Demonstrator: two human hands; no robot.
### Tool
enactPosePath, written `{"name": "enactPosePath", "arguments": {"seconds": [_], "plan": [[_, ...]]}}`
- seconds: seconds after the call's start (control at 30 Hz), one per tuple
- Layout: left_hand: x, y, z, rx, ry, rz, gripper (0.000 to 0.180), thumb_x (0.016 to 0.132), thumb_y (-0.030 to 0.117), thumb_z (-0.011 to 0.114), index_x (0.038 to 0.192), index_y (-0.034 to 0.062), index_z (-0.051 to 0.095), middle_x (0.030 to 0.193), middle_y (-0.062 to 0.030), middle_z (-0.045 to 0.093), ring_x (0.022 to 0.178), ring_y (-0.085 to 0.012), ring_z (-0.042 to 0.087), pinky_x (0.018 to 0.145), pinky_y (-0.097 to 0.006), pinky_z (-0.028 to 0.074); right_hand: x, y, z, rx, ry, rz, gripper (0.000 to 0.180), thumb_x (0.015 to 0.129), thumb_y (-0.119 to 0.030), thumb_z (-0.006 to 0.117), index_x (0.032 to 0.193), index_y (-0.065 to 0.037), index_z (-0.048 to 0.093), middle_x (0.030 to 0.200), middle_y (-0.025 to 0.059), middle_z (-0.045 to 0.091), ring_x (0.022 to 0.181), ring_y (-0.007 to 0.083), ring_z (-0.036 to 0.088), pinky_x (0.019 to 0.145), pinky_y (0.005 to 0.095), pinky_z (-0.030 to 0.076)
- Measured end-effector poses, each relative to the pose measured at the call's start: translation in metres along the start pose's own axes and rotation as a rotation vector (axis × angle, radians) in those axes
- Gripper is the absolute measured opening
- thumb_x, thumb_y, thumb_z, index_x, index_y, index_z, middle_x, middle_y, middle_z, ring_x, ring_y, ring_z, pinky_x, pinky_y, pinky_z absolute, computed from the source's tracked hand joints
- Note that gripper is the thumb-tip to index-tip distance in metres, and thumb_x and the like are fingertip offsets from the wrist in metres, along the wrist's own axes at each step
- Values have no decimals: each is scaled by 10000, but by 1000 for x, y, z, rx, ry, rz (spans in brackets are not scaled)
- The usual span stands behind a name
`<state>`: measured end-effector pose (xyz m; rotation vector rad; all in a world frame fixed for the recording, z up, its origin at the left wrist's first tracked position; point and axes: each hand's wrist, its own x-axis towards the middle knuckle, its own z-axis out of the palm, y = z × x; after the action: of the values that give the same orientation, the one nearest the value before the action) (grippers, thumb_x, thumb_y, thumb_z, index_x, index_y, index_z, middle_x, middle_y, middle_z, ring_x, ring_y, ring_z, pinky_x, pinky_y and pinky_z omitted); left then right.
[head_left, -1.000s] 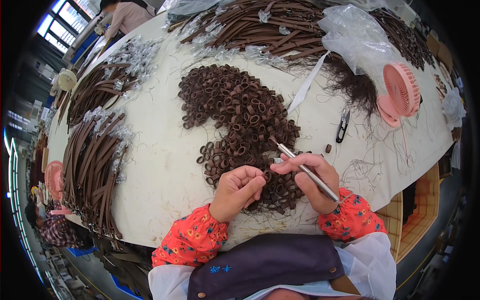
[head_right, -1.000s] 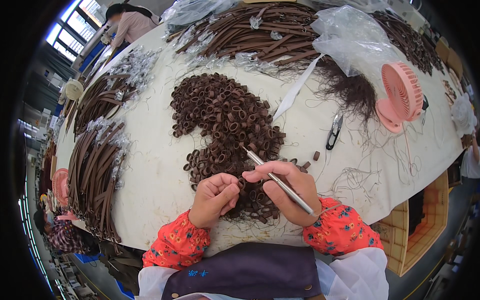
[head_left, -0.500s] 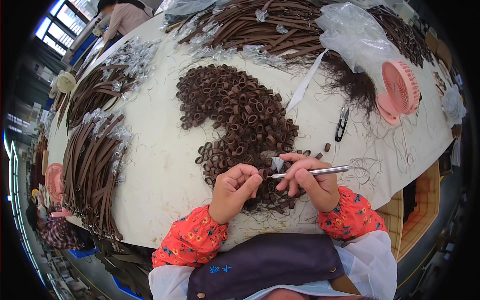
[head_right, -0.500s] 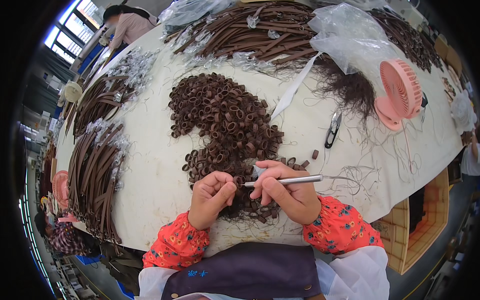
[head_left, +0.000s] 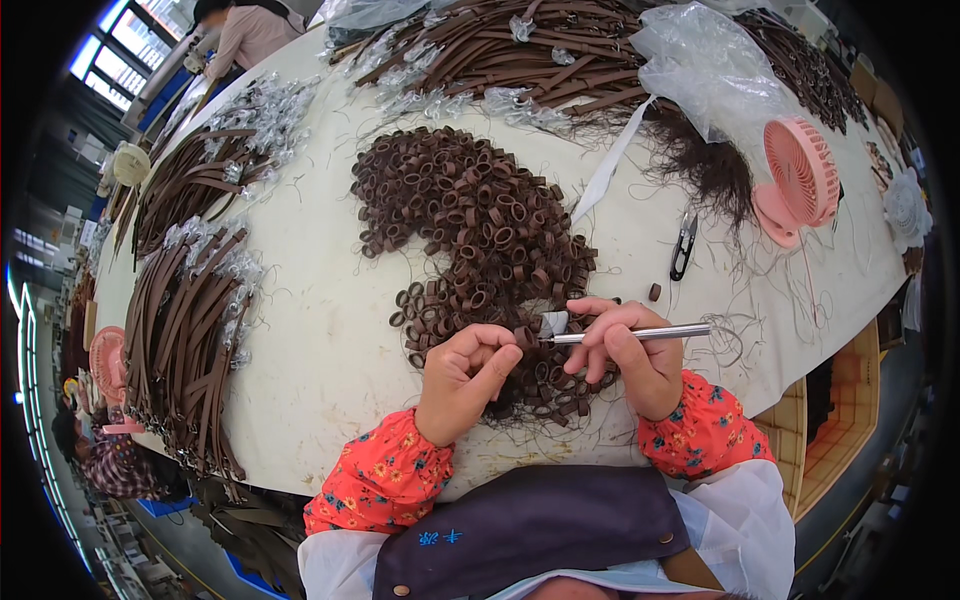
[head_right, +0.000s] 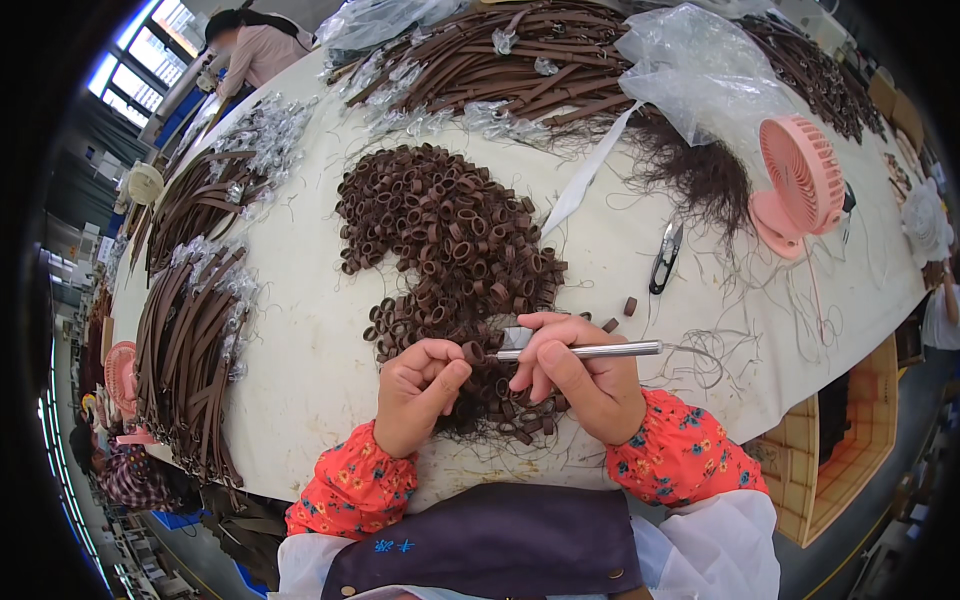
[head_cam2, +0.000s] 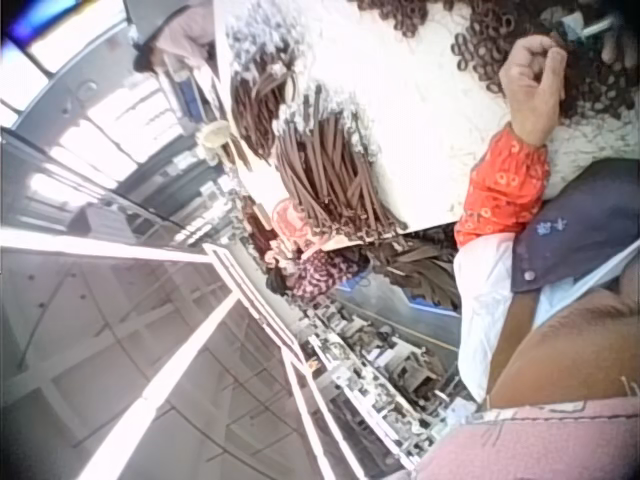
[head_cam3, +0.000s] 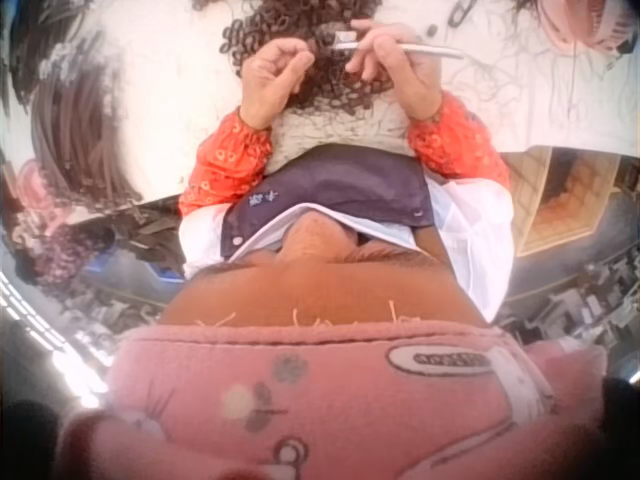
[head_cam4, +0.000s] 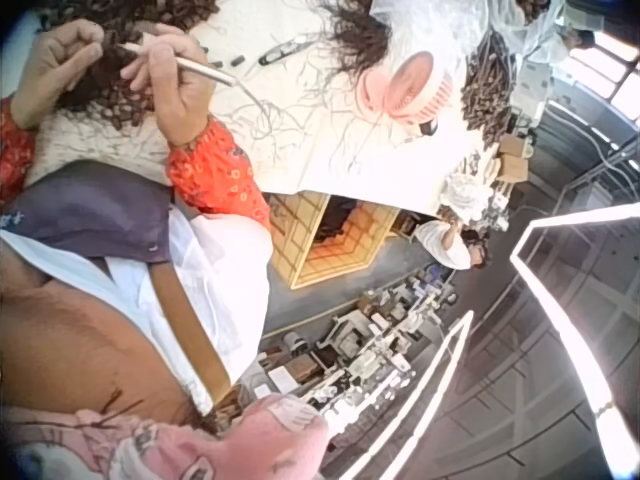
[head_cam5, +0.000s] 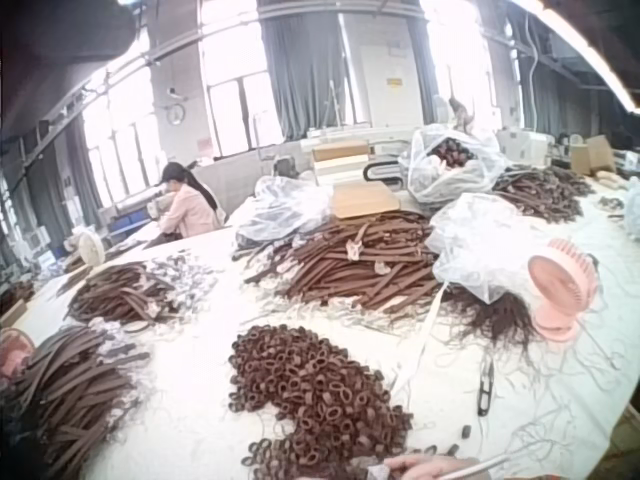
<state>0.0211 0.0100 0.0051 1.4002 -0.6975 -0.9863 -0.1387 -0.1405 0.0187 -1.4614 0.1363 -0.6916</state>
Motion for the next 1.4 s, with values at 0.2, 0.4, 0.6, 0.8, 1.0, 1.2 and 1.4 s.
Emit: {"name": "enactPosePath", "arguments": {"seconds": [0.2,0.4,0.6,0.8,1.0,1.2,1.4], "plan": [[4,6,-8,538,97,451,163,860,-22,621,997,55,665,773,-4,549,597,-56,477,536,-201,380,0,0,-1,-4,62,8,204,1010,-163,440,997,-1,563,676,34,595,679,128,622,996,395,402],[8,24,-20,823,-210,514,317,753,-66,659,1010,114,707,868,-40,522,793,-181,531,687,-288,437,-3,-1,0,38,70,44,227,1016,-156,437,1031,39,553,690,64,590,680,134,609,773,295,490],[7,7,-12,902,-206,540,242,760,13,715,985,96,690,899,-71,534,828,-246,538,715,-338,449,-3,0,0,56,64,43,228,1017,-152,439,1047,43,553,714,73,594,683,135,607,682,272,496],[8,3,-4,722,-82,576,126,862,-8,623,976,44,613,897,-71,581,734,-168,552,659,-278,464,-3,-1,1,31,44,22,211,1009,-133,455,1054,44,561,741,81,608,722,138,623,687,274,508],[-11,0,0,155,-251,249,97,972,27,483,1068,16,475,997,-124,629,773,-96,566,680,-236,488,-5,4,-1,-189,-54,-82,135,929,-97,603,1037,-16,603,819,80,645,740,173,637,684,287,509],[-10,-10,6,287,-113,499,149,927,-79,522,1064,-23,514,1038,-173,631,849,-145,624,735,-254,521,-1,9,13,-450,-119,-270,365,739,-87,796,1040,-90,590,830,49,638,760,229,622,648,316,506],[-10,-16,8,191,-41,414,185,868,-38,642,1050,-17,617,1032,-135,685,897,-175,682,750,-262,548,-1,12,16,-572,-57,-300,377,731,-25,758,1060,-88,585,851,81,622,777,256,621,659,327,514]]}}
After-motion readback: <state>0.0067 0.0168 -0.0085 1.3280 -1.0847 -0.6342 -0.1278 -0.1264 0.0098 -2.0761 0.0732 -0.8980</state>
